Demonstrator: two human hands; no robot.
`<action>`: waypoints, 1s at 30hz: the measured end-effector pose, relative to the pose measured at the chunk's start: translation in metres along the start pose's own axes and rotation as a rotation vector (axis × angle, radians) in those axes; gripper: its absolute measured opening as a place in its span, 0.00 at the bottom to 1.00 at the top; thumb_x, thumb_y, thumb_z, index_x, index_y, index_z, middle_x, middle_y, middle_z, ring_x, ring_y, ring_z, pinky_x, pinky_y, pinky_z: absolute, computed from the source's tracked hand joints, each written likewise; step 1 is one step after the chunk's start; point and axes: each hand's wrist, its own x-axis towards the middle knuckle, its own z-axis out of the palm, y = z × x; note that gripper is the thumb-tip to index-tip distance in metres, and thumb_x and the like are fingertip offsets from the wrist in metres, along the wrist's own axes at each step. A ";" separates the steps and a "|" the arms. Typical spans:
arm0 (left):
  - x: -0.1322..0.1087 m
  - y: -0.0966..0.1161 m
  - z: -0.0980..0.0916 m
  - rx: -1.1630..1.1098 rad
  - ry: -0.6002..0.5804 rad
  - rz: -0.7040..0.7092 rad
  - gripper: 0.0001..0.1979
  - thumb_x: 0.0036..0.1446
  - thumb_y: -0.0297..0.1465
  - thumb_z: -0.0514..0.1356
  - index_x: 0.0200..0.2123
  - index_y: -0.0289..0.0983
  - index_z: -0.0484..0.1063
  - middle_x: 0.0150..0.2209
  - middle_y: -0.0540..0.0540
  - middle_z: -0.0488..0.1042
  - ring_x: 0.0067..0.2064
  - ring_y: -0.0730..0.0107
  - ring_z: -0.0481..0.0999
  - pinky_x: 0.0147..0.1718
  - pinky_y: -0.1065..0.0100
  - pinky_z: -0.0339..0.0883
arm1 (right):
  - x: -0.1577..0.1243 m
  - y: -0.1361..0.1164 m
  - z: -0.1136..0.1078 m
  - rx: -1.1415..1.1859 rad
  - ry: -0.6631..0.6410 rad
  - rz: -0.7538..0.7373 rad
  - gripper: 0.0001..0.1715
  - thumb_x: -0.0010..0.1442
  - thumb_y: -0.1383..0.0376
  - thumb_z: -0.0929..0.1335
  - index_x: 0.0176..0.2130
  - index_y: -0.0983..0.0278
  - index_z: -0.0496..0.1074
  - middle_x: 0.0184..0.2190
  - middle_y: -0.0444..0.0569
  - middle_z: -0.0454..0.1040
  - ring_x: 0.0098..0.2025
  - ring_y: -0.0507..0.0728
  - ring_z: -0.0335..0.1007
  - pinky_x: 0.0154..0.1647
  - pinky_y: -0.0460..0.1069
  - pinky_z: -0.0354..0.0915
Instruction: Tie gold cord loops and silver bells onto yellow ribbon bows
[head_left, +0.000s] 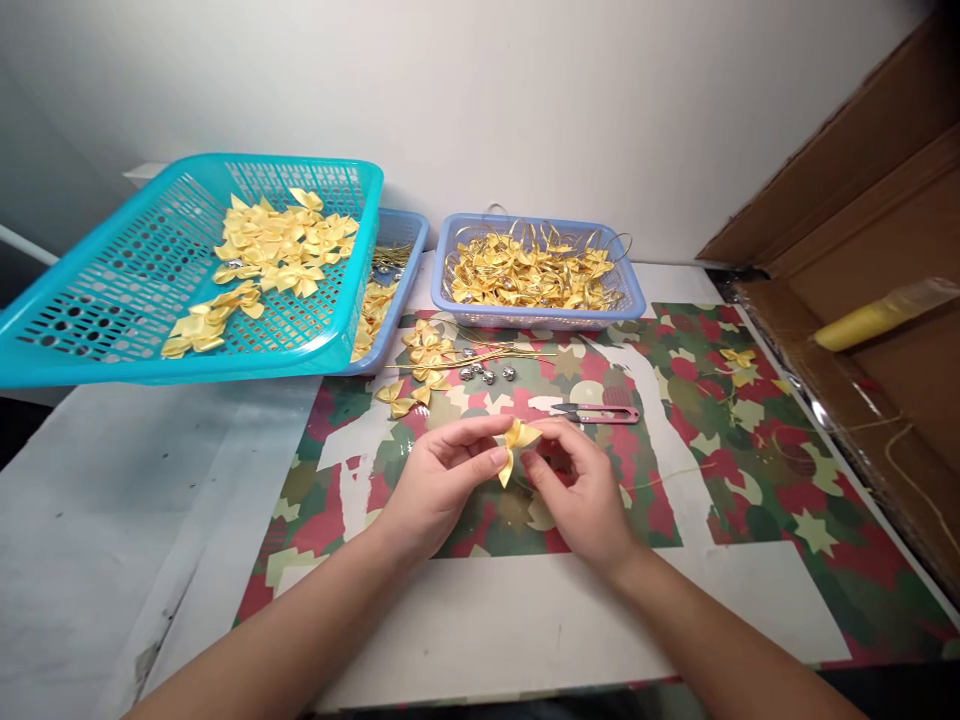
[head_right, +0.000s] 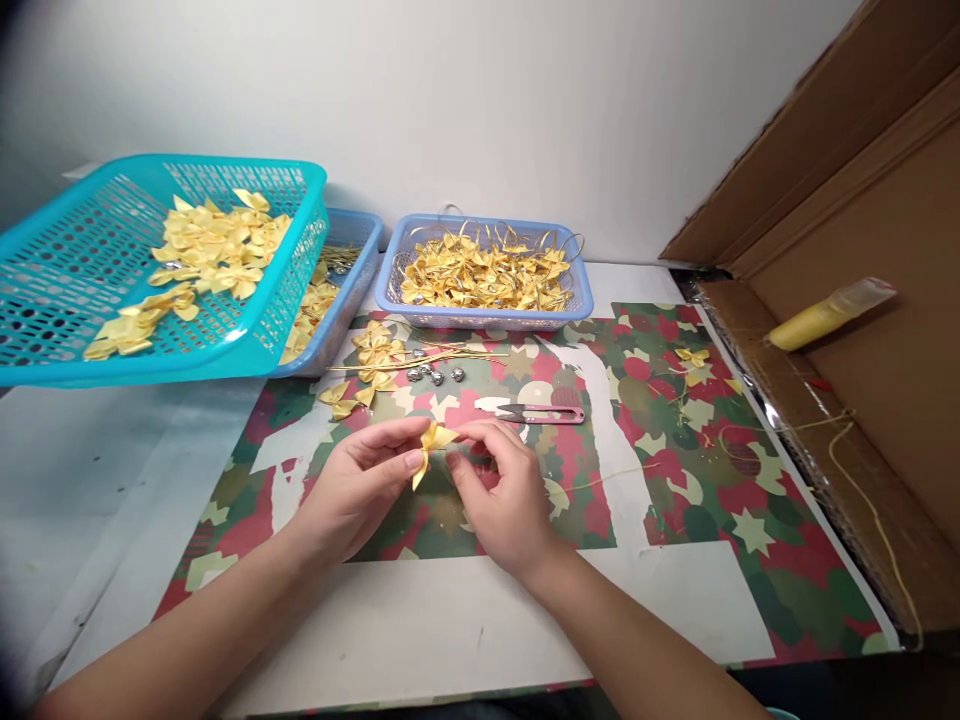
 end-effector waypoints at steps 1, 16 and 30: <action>0.000 0.001 0.001 -0.008 0.001 -0.002 0.13 0.43 0.30 0.73 0.36 0.40 0.82 0.31 0.48 0.80 0.33 0.71 0.75 0.36 0.71 0.68 | 0.000 0.000 -0.001 -0.015 -0.029 0.001 0.05 0.63 0.66 0.65 0.37 0.60 0.73 0.34 0.47 0.73 0.35 0.55 0.68 0.33 0.48 0.64; 0.000 -0.005 -0.004 0.097 -0.091 -0.010 0.13 0.48 0.30 0.70 0.39 0.39 0.81 0.27 0.49 0.75 0.30 0.75 0.71 0.33 0.73 0.68 | -0.001 -0.001 0.001 -0.109 -0.071 -0.162 0.11 0.63 0.71 0.63 0.32 0.62 0.72 0.26 0.43 0.70 0.30 0.53 0.63 0.31 0.48 0.59; -0.003 0.004 -0.001 0.477 -0.072 0.312 0.10 0.55 0.27 0.64 0.41 0.41 0.80 0.39 0.46 0.79 0.37 0.72 0.76 0.35 0.73 0.72 | 0.001 -0.007 -0.007 -0.289 0.139 -0.440 0.12 0.58 0.74 0.69 0.40 0.59 0.75 0.36 0.48 0.70 0.39 0.57 0.65 0.39 0.52 0.65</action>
